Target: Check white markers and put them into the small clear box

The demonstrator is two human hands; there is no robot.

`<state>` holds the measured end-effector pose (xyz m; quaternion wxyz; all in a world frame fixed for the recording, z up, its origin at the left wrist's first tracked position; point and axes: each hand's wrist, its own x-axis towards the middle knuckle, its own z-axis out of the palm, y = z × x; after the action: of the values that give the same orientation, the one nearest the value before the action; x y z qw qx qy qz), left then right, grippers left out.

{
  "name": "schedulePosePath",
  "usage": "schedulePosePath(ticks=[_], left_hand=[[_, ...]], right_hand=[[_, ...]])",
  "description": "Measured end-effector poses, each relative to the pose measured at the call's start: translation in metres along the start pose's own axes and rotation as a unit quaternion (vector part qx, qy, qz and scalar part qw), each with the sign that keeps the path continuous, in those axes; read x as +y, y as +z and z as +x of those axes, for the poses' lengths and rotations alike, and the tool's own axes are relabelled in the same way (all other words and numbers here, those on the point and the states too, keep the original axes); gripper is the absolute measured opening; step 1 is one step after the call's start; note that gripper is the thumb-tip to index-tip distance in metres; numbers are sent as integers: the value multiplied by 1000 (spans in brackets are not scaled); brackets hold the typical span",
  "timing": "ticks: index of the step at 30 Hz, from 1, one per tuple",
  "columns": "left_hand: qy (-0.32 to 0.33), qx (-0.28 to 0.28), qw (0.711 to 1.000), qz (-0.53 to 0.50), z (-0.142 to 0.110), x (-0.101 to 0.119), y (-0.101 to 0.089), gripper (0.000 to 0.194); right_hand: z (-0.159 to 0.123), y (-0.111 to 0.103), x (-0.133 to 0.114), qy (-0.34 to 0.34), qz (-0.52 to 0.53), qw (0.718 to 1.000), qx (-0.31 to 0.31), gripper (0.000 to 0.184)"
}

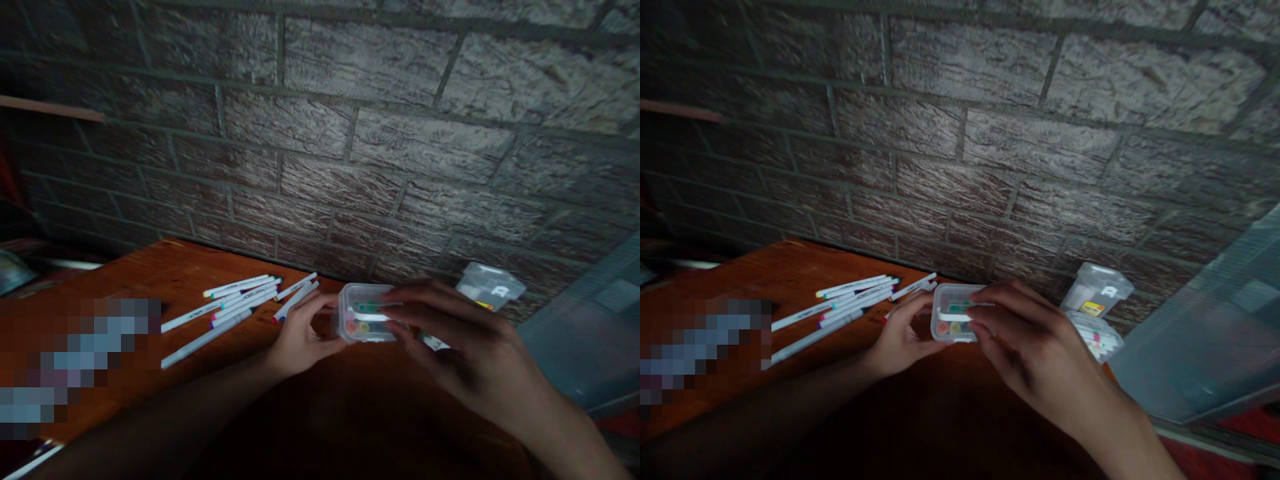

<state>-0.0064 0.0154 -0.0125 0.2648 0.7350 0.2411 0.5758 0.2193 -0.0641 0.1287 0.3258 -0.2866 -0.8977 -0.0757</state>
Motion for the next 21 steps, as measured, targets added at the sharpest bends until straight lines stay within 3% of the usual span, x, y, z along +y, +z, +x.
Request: schedulePosePath(ticks=[12, 21], left_hand=[[29, 8, 999, 33, -2, 4, -1, 54], [62, -2, 996, 64, -3, 4, -3, 52]], right_hand=[[4, 1, 5, 46, 10, 998, 48, 30], [-1, 8, 13, 167, 116, 978, 49, 28]])
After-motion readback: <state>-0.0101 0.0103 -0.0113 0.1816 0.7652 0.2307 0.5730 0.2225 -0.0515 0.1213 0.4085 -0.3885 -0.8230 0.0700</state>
